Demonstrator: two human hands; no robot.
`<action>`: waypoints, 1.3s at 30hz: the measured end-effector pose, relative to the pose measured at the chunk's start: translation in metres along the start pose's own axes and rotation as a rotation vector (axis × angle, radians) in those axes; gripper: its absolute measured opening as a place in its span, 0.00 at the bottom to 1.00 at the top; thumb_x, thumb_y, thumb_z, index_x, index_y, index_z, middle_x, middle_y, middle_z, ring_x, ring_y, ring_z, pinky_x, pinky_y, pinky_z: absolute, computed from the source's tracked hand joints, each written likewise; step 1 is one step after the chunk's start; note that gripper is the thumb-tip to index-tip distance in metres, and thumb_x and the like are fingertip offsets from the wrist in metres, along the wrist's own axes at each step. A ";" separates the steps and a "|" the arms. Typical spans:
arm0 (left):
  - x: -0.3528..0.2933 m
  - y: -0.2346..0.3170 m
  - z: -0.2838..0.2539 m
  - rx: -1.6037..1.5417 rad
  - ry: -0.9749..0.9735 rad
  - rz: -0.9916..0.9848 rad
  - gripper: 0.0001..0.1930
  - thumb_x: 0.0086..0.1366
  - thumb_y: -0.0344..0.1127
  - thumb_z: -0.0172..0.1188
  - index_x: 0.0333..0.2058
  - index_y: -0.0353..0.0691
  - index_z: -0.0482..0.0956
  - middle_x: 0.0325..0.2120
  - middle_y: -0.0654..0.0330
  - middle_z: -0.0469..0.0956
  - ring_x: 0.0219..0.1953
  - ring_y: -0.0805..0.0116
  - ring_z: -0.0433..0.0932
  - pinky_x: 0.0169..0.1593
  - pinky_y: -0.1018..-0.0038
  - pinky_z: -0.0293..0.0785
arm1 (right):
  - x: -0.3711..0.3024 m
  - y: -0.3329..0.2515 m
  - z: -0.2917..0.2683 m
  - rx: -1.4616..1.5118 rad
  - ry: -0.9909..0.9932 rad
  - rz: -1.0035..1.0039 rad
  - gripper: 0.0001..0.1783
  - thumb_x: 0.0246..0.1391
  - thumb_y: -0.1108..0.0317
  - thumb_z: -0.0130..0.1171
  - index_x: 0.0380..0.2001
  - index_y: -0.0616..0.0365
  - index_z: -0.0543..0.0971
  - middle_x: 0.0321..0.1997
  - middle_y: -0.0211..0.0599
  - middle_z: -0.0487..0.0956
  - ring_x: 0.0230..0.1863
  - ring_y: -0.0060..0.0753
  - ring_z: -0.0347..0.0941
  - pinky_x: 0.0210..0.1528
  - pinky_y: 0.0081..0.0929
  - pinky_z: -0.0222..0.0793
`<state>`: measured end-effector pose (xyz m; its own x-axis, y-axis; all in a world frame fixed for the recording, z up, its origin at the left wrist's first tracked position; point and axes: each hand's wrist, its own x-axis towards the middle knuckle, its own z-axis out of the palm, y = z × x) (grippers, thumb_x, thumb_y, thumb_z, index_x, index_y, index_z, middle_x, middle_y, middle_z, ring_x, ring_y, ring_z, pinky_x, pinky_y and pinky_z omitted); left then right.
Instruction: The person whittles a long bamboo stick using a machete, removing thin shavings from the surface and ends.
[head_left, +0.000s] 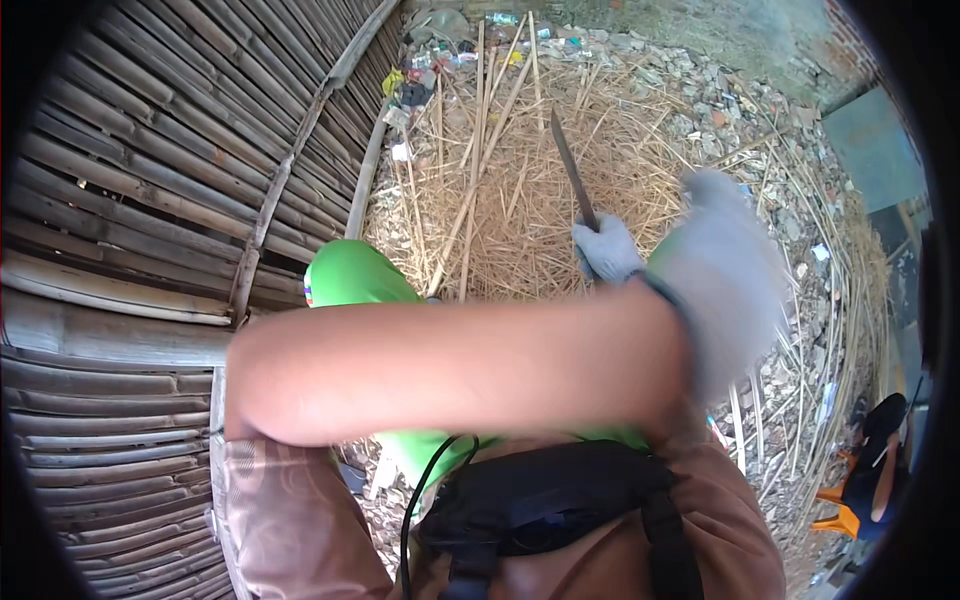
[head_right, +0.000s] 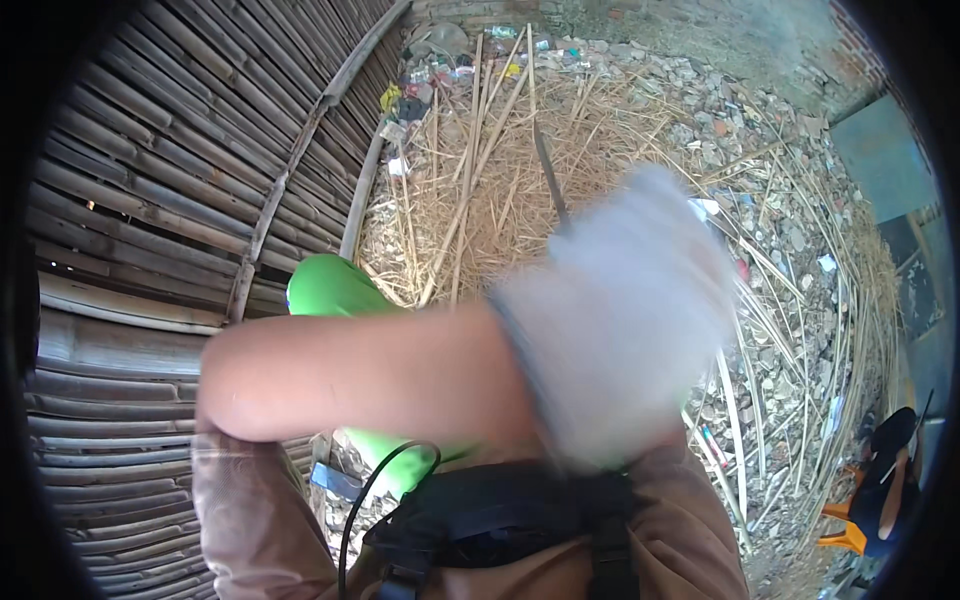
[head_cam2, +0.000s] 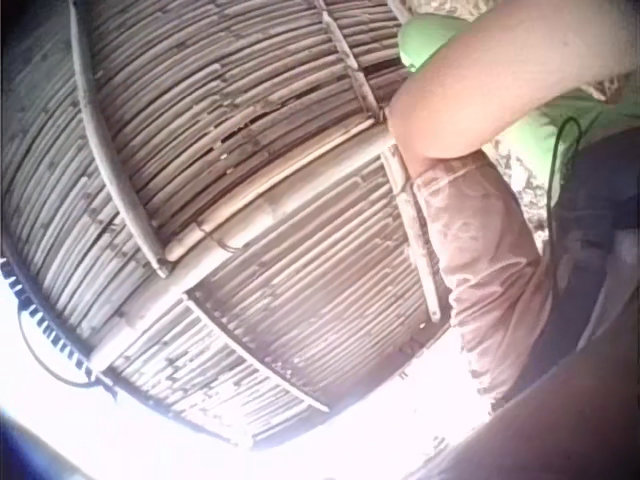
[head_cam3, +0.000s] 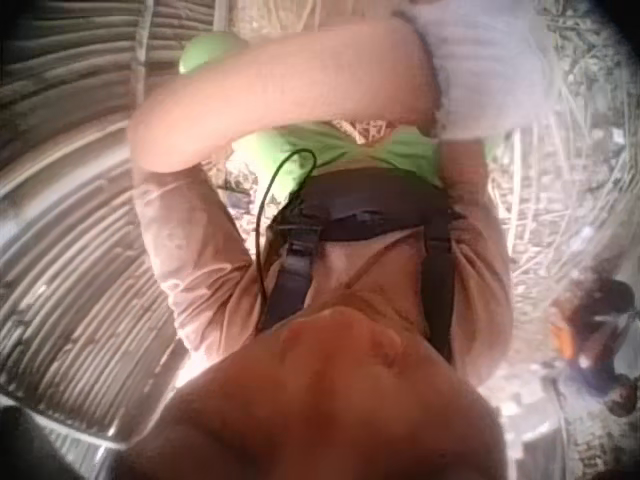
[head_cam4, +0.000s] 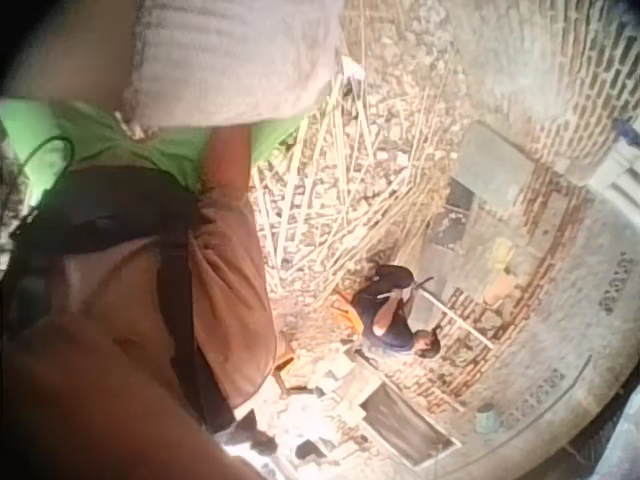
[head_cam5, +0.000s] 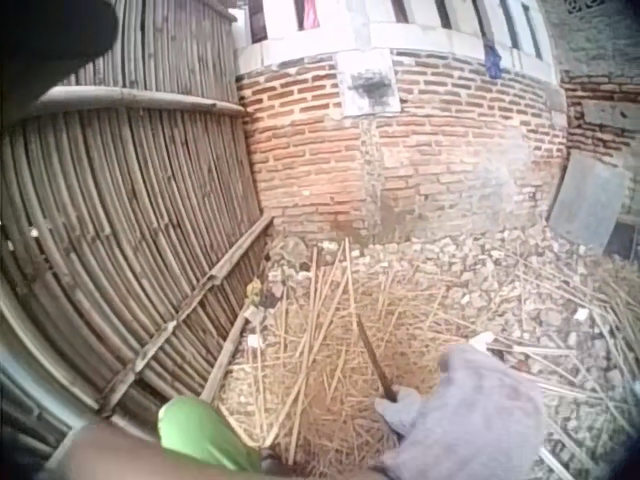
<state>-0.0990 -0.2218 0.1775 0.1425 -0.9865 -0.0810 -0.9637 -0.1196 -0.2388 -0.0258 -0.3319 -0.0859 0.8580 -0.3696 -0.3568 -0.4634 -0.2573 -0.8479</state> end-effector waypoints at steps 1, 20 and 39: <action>-0.006 -0.021 0.013 -0.023 -0.040 -0.073 0.13 0.63 0.35 0.64 0.45 0.37 0.85 0.37 0.47 0.86 0.37 0.53 0.88 0.41 0.55 0.84 | -0.001 0.000 0.002 -0.060 0.184 0.050 0.15 0.67 0.62 0.60 0.47 0.63 0.82 0.23 0.32 0.80 0.20 0.26 0.77 0.23 0.31 0.74; -0.149 -0.125 0.204 -0.734 -0.027 -0.745 0.24 0.69 0.41 0.69 0.61 0.41 0.81 0.44 0.44 0.88 0.49 0.46 0.87 0.57 0.59 0.81 | 0.016 0.061 0.044 0.043 -0.511 0.000 0.24 0.54 0.68 0.59 0.53 0.70 0.77 0.27 0.43 0.83 0.24 0.37 0.81 0.29 0.37 0.79; -0.027 -0.046 0.220 -0.570 0.251 -0.426 0.19 0.68 0.27 0.59 0.57 0.39 0.77 0.49 0.39 0.81 0.48 0.34 0.82 0.52 0.48 0.81 | 0.003 0.028 0.038 0.718 -0.497 0.136 0.31 0.71 0.44 0.53 0.65 0.55 0.75 0.58 0.45 0.85 0.51 0.42 0.86 0.46 0.56 0.86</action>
<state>-0.0088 -0.1650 -0.0220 0.5386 -0.8298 0.1460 -0.8143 -0.4682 0.3431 -0.0273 -0.3060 -0.1256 0.8799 0.1179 -0.4603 -0.4611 0.4455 -0.7674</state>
